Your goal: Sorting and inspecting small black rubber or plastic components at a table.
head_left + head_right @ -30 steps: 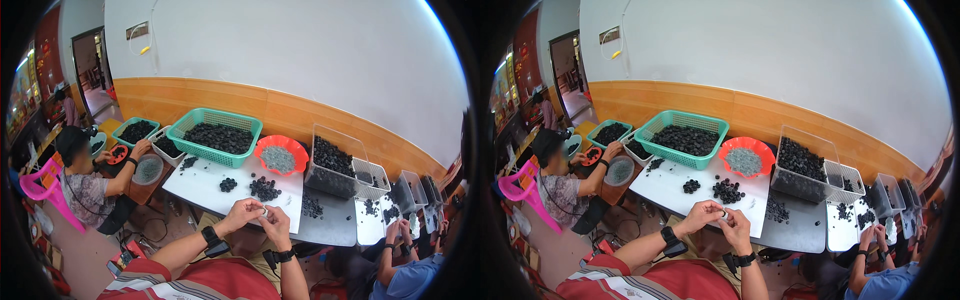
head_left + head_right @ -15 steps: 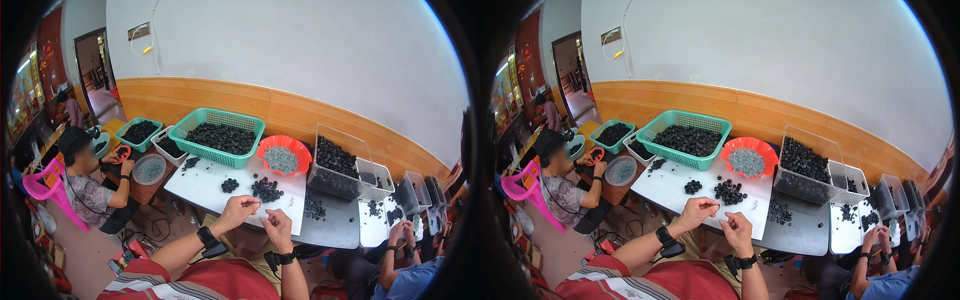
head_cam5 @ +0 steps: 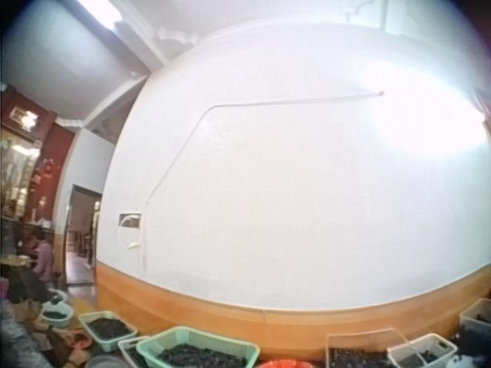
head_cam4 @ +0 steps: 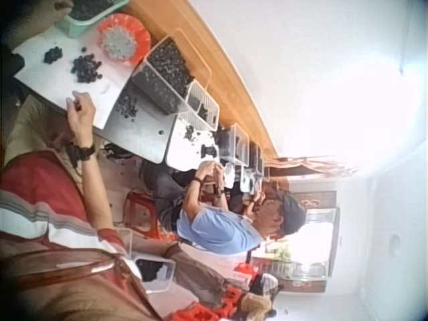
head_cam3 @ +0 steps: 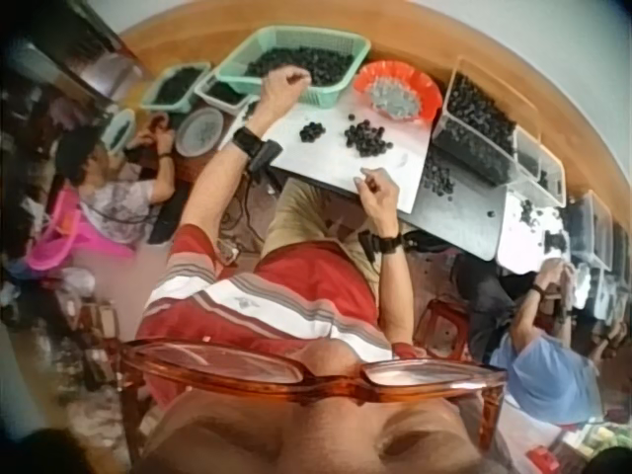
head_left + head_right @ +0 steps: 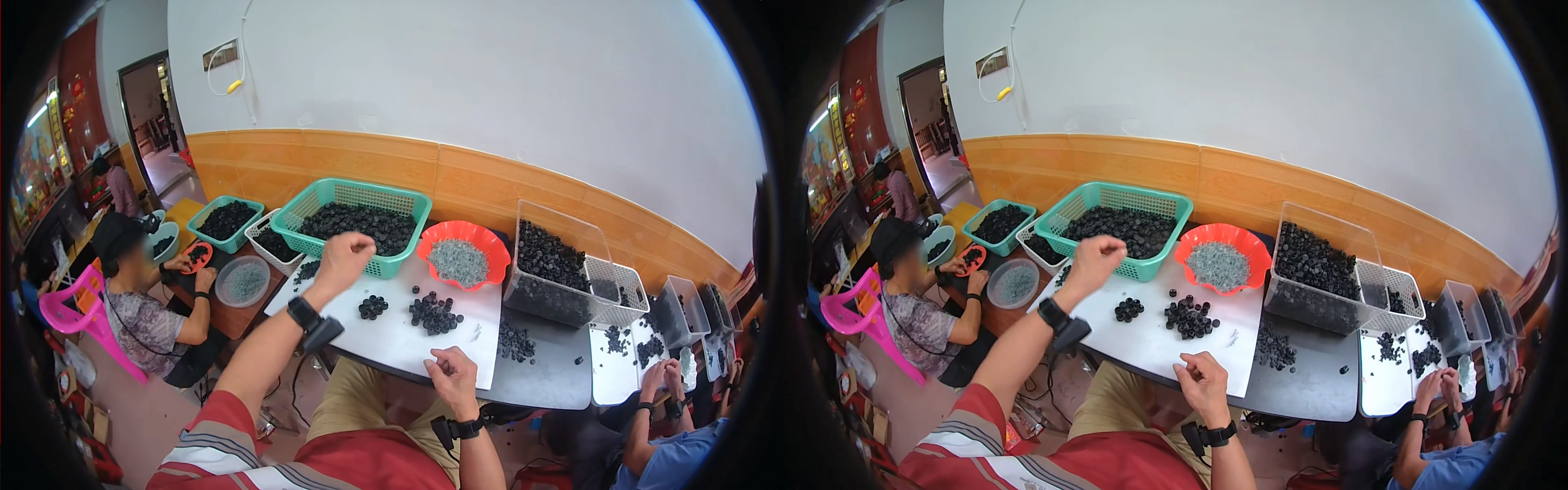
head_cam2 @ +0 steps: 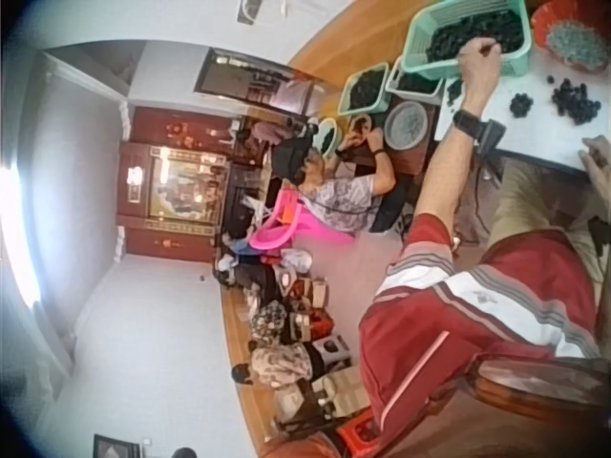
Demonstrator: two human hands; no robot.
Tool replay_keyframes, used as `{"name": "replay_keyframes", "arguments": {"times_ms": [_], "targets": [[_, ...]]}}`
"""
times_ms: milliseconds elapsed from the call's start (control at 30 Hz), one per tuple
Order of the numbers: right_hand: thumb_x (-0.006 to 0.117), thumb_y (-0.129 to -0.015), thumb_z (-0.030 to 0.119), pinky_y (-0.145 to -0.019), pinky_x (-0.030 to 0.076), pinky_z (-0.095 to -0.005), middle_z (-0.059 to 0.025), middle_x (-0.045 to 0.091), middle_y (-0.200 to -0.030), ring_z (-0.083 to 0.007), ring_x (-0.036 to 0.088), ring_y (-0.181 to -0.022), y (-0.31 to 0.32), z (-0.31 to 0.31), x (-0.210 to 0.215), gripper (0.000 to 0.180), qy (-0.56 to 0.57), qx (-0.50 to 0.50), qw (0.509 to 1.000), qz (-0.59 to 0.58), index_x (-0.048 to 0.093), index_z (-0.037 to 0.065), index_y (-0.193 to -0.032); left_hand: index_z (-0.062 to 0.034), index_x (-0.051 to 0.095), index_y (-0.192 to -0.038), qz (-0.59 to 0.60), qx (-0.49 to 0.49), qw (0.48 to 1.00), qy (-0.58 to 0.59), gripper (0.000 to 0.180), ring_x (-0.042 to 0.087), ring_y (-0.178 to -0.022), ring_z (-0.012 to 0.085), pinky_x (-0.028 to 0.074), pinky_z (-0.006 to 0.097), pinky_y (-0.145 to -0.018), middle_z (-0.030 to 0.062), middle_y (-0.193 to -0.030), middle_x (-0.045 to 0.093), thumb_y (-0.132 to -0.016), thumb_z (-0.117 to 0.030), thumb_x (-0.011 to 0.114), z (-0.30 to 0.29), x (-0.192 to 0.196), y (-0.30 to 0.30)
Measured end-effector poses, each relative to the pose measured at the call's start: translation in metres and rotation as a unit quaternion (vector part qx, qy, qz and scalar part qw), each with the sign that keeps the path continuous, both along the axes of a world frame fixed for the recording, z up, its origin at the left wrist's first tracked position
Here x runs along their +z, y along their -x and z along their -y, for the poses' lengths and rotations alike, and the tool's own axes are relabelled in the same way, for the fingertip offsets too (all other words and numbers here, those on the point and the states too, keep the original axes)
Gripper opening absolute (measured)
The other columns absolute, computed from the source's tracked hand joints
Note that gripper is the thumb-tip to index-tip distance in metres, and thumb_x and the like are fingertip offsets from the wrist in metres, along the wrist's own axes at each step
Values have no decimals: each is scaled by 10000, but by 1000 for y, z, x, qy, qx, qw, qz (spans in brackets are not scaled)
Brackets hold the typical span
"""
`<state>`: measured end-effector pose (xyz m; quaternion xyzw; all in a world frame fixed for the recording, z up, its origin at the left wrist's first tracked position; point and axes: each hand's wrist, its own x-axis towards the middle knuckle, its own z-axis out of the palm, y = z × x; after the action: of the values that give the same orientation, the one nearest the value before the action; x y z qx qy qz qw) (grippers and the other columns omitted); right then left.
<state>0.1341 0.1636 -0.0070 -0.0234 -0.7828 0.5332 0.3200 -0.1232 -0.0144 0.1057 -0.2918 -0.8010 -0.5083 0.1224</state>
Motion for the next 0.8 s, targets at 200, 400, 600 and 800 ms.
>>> {"name": "replay_keyframes", "arguments": {"times_ms": [200, 400, 600, 800], "targets": [[789, -841, 27, -597, 430, -231, -25, 597, -779, -82, 523, -664, -1, 4, 6, 187, 23, 9, 1000, 11, 752, 2, -1022, -8, 768, -980, -86, 78, 989, 93, 197, 744, -823, 238, 571, 356, -758, 140, -889, 770, -852, -157, 766, -3, 11, 88], [789, -850, 28, -597, 429, -228, -24, 598, -794, -81, 528, -673, -2, 5, 5, 176, 34, 12, 999, 9, 751, 1, -1019, -2, 754, -1041, -72, 98, 984, 128, 224, 734, -859, 235, 567, 345, -790, 135, -906, 759, -871, -148, 753, 9, 4, 85], [786, -842, 21, -584, 467, -243, -53, 611, -782, -111, 564, -634, 0, 2, 1, 181, 20, 9, 1000, -6, 741, 10, -1017, 13, 749, -1034, -92, 44, 994, 33, 169, 732, -853, 231, 577, 327, -767, 140, -990, 751, -894, -78, 722, 25, -7, 33], [783, -840, 16, -578, 466, -240, -58, 613, -787, -113, 571, -640, 4, 3, 5, 184, 1, 1, 1000, -9, 738, 7, -1018, 24, 735, -1023, -56, -60, 995, 56, 156, 714, -896, 194, 568, 303, -766, 117, -1032, 746, -886, -50, 742, 27, -31, -35]]}}
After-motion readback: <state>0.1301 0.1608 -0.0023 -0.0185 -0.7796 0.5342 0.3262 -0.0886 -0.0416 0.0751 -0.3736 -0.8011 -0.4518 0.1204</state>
